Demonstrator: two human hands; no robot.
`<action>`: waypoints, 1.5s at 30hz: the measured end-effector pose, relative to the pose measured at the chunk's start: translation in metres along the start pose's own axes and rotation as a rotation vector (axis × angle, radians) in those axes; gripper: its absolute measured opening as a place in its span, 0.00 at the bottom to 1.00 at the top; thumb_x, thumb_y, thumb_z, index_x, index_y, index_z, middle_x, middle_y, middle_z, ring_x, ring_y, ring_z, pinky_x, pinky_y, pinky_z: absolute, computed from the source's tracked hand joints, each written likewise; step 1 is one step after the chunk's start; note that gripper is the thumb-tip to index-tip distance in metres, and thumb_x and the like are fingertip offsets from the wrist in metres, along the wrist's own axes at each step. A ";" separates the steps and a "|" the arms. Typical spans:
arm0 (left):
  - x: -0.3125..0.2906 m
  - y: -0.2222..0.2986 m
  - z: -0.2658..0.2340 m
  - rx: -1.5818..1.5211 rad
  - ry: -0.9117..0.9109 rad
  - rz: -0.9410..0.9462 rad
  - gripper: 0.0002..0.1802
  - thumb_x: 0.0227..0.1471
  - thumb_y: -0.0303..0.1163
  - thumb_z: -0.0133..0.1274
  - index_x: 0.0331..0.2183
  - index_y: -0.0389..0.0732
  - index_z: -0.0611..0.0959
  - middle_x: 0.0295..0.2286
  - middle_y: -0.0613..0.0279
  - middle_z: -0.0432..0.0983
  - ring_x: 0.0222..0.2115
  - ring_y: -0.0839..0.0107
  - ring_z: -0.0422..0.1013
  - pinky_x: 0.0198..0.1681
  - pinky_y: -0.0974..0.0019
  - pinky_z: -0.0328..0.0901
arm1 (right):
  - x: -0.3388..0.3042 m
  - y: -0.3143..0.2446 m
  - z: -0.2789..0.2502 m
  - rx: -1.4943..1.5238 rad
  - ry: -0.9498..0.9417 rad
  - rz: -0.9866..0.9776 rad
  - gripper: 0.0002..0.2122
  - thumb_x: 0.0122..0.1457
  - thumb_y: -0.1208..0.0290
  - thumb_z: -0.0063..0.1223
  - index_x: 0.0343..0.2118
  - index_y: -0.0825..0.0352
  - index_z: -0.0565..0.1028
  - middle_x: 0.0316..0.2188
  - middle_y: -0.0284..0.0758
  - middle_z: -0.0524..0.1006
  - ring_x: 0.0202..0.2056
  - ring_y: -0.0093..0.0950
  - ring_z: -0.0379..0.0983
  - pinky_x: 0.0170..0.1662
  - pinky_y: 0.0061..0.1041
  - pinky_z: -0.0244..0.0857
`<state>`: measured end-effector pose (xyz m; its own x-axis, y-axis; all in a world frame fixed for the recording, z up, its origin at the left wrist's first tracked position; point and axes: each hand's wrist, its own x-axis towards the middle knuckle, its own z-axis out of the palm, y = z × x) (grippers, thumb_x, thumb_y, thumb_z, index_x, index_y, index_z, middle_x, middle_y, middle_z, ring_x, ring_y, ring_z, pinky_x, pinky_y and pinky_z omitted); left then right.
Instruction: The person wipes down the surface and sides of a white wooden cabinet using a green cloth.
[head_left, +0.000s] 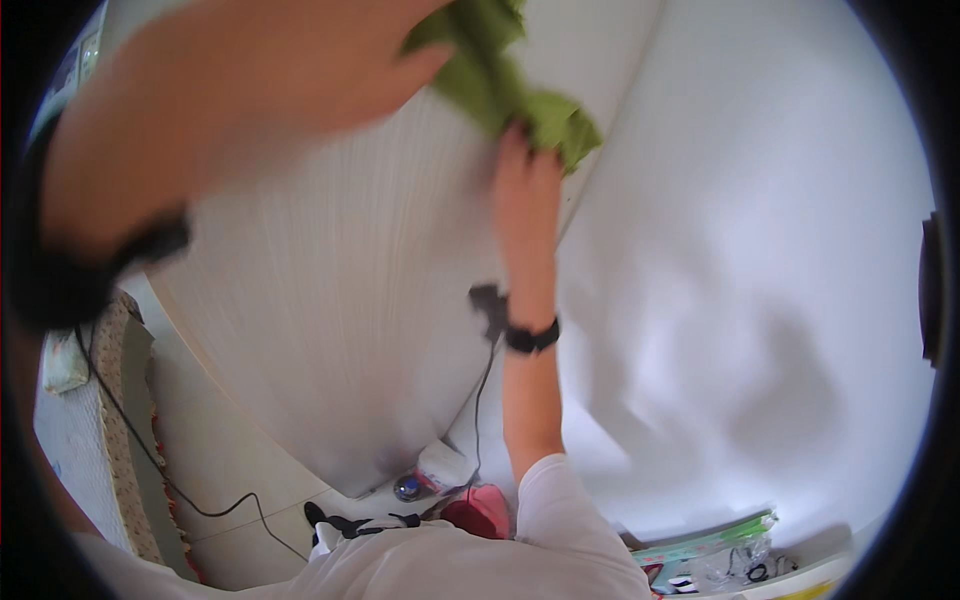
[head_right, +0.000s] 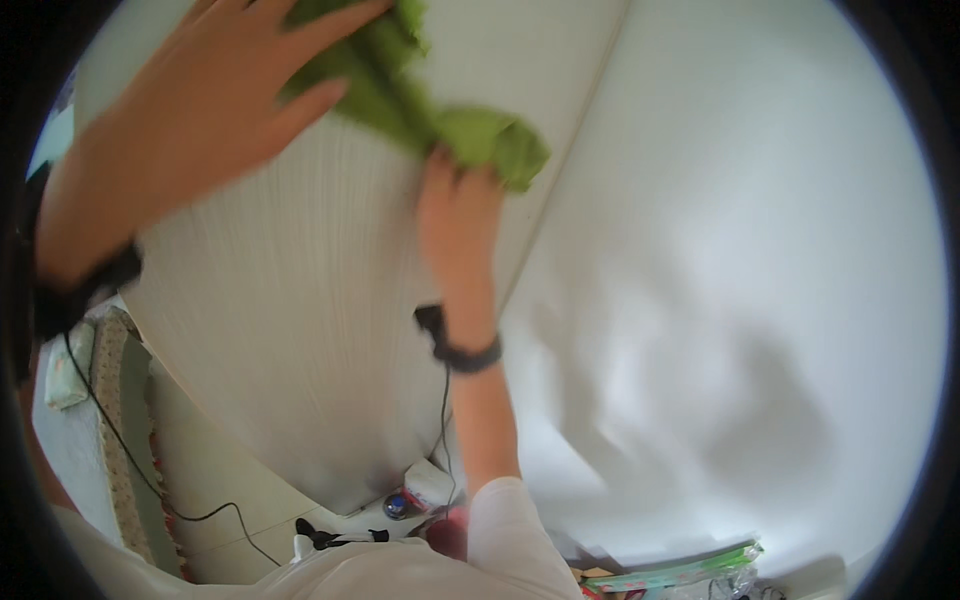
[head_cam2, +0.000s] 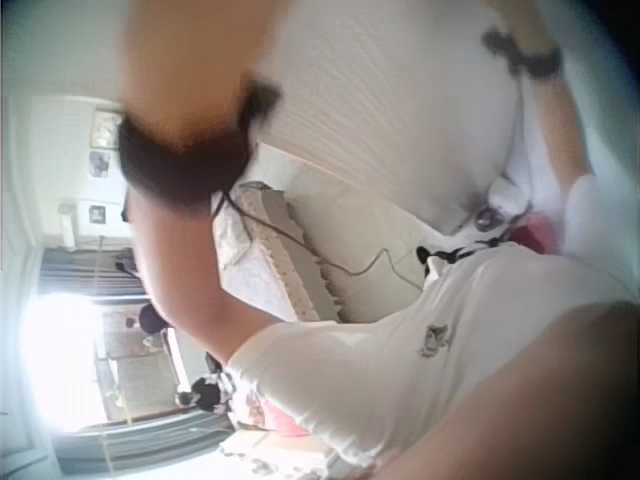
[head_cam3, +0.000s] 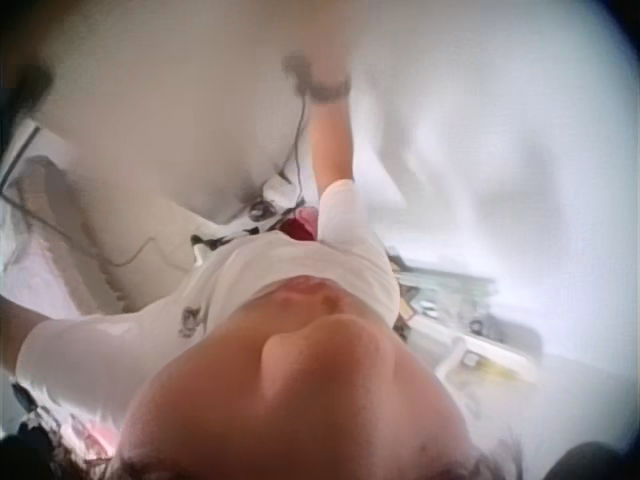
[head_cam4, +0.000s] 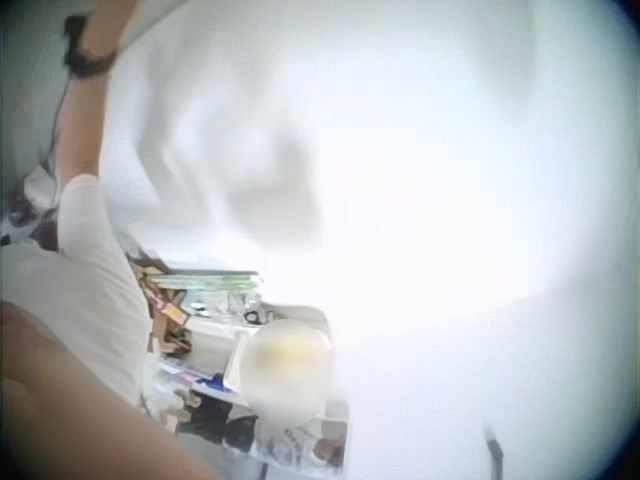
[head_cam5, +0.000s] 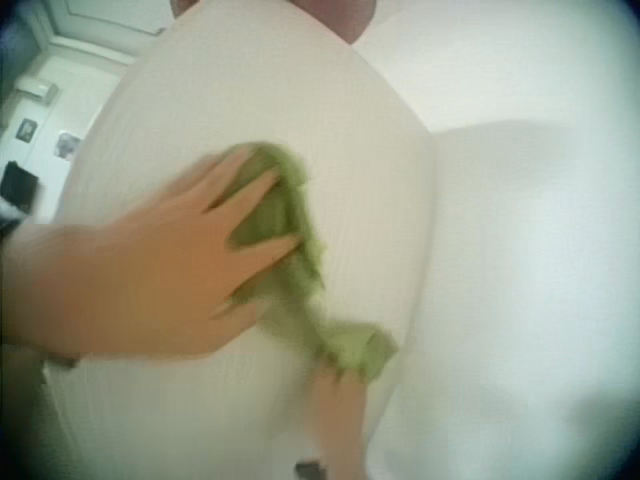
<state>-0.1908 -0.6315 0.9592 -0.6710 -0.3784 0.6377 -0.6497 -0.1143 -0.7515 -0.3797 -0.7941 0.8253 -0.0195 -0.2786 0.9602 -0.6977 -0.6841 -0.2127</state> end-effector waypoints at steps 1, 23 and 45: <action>0.021 -0.007 0.003 0.107 0.029 0.115 0.25 0.52 0.39 0.49 0.52 0.41 0.74 0.56 0.39 0.59 0.58 0.30 0.49 0.56 0.30 0.48 | 0.028 0.029 0.002 -0.268 0.123 -0.230 0.13 0.63 0.68 0.41 0.41 0.75 0.70 0.34 0.51 0.73 0.40 0.50 0.68 0.43 0.40 0.62; 0.049 0.141 0.128 -0.638 0.378 -0.678 0.28 0.55 0.40 0.43 0.54 0.33 0.71 0.60 0.44 0.56 0.64 0.47 0.41 0.66 0.48 0.34 | -0.025 0.111 0.042 0.235 -0.040 0.261 0.16 0.60 0.67 0.40 0.40 0.76 0.72 0.41 0.54 0.73 0.39 0.52 0.68 0.44 0.44 0.61; -0.310 0.235 0.051 -1.227 -0.153 -1.524 0.24 0.59 0.30 0.43 0.53 0.28 0.61 0.49 0.44 0.62 0.48 0.59 0.61 0.53 0.63 0.55 | -0.311 -0.098 0.064 0.368 -0.329 0.119 0.13 0.48 0.73 0.54 0.37 0.70 0.74 0.37 0.46 0.73 0.39 0.50 0.67 0.41 0.38 0.62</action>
<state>-0.1169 -0.5877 0.5761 0.5815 -0.6682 0.4640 -0.4608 0.1995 0.8648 -0.2590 -0.6833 0.5355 0.1844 -0.5261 0.8302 -0.4045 -0.8105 -0.4237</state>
